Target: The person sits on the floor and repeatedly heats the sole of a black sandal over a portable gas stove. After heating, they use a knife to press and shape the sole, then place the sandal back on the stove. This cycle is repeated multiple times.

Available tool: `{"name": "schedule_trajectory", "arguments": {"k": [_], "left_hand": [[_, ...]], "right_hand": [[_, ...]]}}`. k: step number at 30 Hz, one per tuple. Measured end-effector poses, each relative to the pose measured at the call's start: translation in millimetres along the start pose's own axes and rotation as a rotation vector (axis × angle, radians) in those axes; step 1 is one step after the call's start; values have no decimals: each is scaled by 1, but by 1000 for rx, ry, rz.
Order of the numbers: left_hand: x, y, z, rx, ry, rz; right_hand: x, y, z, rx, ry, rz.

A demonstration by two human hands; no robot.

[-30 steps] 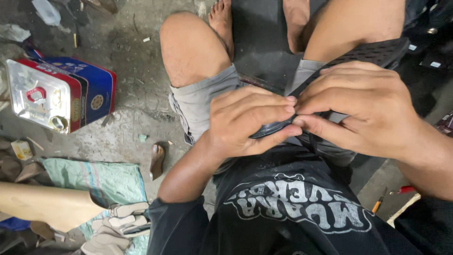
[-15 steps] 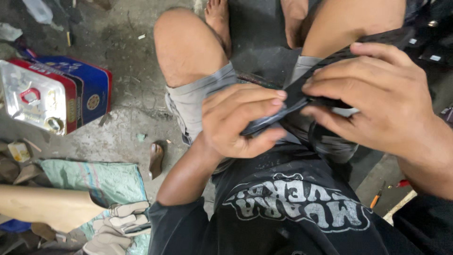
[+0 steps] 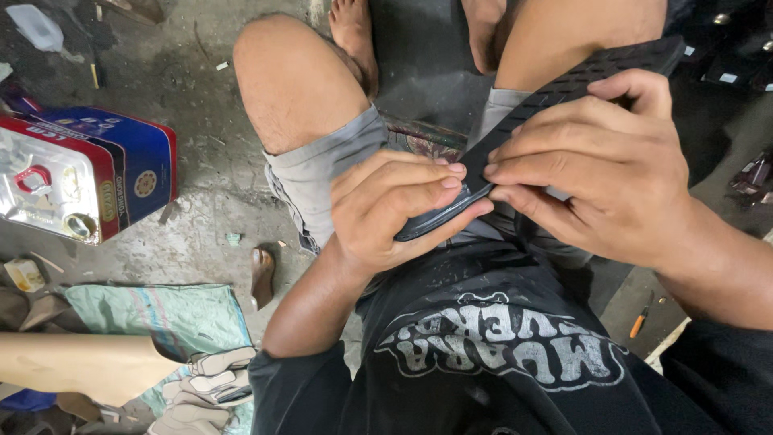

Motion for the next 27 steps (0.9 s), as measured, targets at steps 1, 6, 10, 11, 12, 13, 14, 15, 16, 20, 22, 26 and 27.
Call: {"name": "schedule_trajectory", "arguments": {"k": [1, 6, 10, 11, 12, 13, 14, 15, 16, 20, 22, 26, 27], "left_hand": [[1, 0, 0, 2, -3, 0], [0, 1, 0, 14, -10, 19], [-2, 2, 1, 24, 16, 65], [-2, 2, 0, 35, 7, 67], [-2, 2, 0, 47, -2, 69], [-3, 2, -1, 49, 13, 78], [-4, 1, -1, 52, 26, 85], [-5, 1, -1, 55, 38, 92], [-6, 1, -2, 47, 38, 108], [-7, -1, -4, 79, 48, 125], [-5, 0, -3, 93, 50, 119], [-4, 2, 4, 43, 166, 101], [-4, 2, 5, 30, 229, 92]], "right_hand": [[0, 1, 0, 4, -11, 3], [1, 0, -1, 65, -42, 51], [0, 0, 1, 107, -65, 81], [0, 0, 1, 121, -73, 85], [-1, 0, 2, 135, -87, 97], [-2, -1, 2, 149, -102, 109], [-2, -2, 2, 159, -116, 121], [-3, -3, 2, 162, -122, 128], [-4, -4, 2, 165, -128, 137], [-4, -4, 3, 198, -155, 133], [-3, -1, 3, 179, -128, 124], [0, 3, 1, 185, -118, 135], [0, 3, 0, 186, -113, 134]]}}
Point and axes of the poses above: each hand's wrist, its own y-axis away from the middle knuckle, its own x-axis out of the palm, z = x × y, the point moved 3 cm from there along -y, towards the middle knuckle, and after that the axes turned 5 degrees about z, right-handed, at the moved point
